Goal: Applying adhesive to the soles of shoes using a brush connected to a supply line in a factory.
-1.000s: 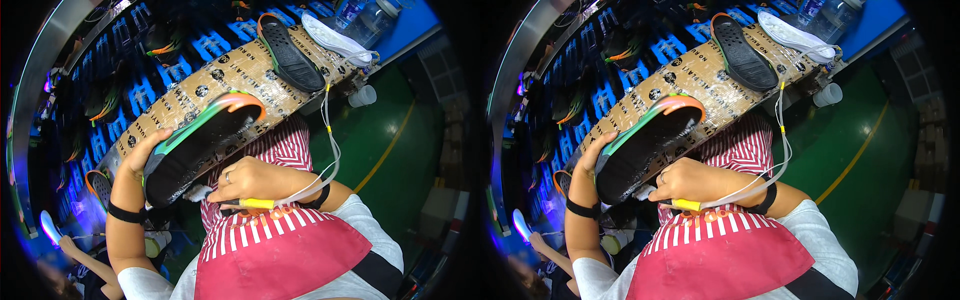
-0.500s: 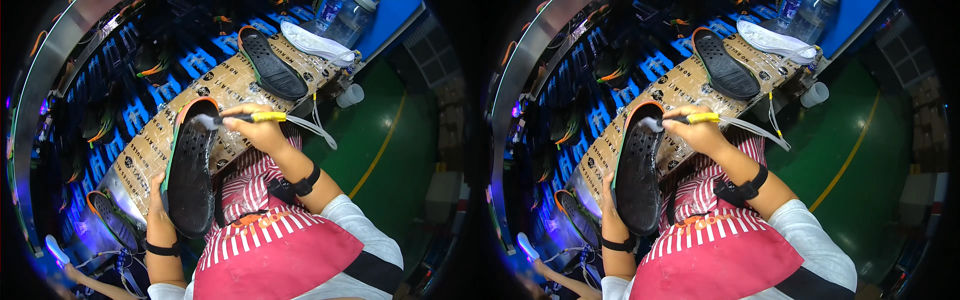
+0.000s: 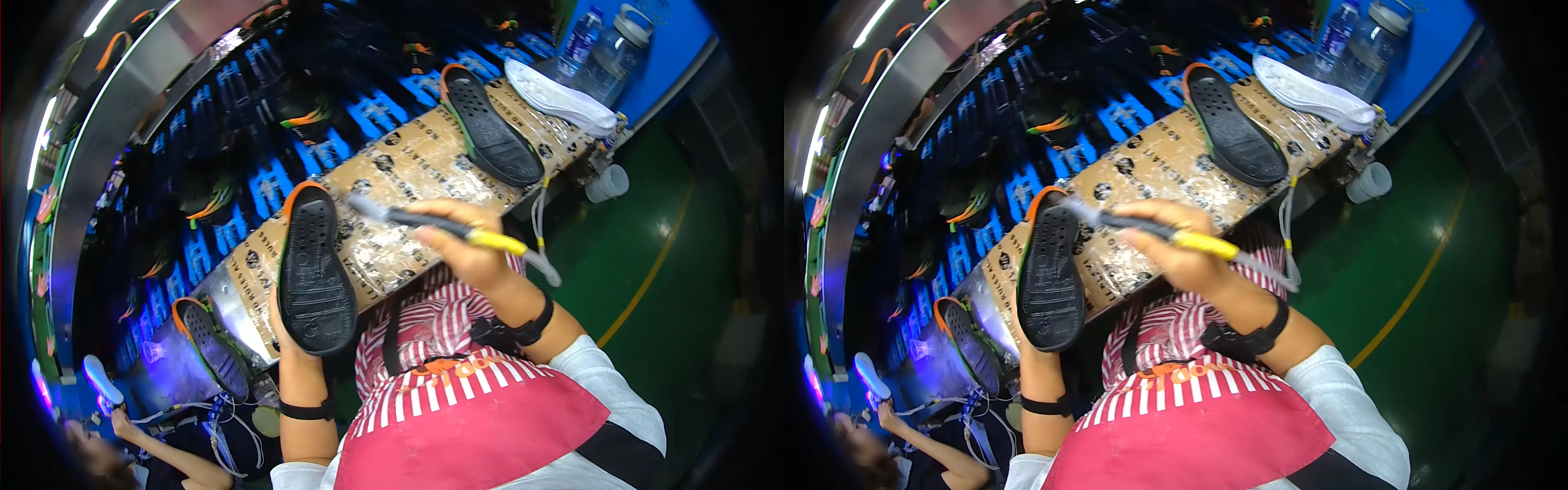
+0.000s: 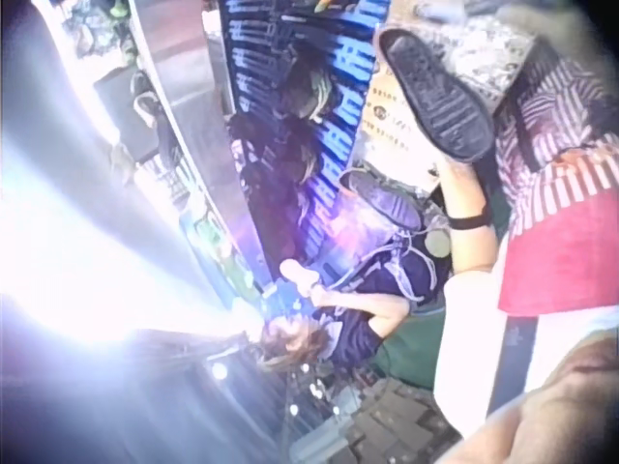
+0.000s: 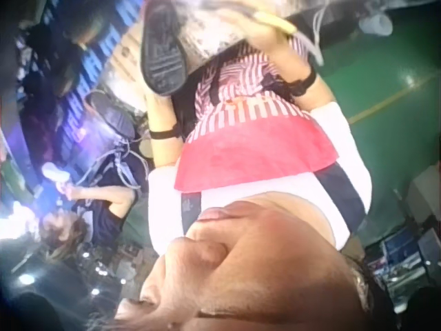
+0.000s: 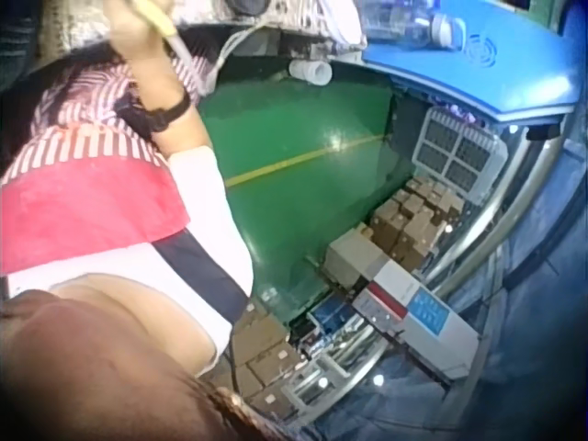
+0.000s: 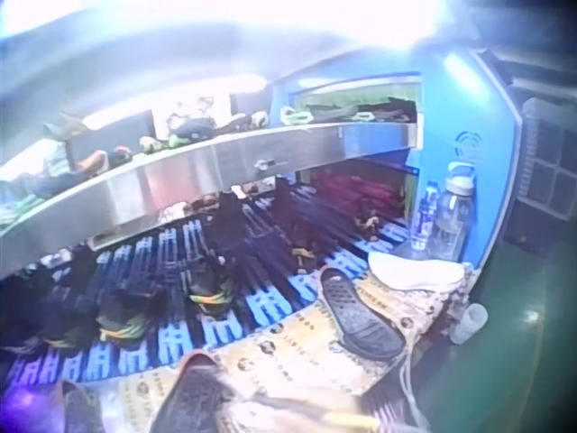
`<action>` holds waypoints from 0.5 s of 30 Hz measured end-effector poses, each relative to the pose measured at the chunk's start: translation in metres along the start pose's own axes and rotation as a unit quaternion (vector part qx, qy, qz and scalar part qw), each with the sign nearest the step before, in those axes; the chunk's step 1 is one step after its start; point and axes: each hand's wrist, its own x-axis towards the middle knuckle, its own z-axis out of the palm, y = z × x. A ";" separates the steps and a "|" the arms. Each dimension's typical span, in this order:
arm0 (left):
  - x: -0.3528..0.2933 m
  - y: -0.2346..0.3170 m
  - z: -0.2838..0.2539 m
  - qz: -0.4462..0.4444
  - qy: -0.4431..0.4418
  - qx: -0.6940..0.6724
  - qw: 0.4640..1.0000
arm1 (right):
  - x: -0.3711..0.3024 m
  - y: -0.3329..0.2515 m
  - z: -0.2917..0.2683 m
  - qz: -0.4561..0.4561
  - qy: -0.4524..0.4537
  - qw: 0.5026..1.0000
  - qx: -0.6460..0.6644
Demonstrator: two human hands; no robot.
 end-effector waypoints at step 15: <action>-0.045 -0.007 0.012 0.462 0.095 0.439 0.765 | 0.006 0.047 -0.015 0.184 0.137 0.948 0.222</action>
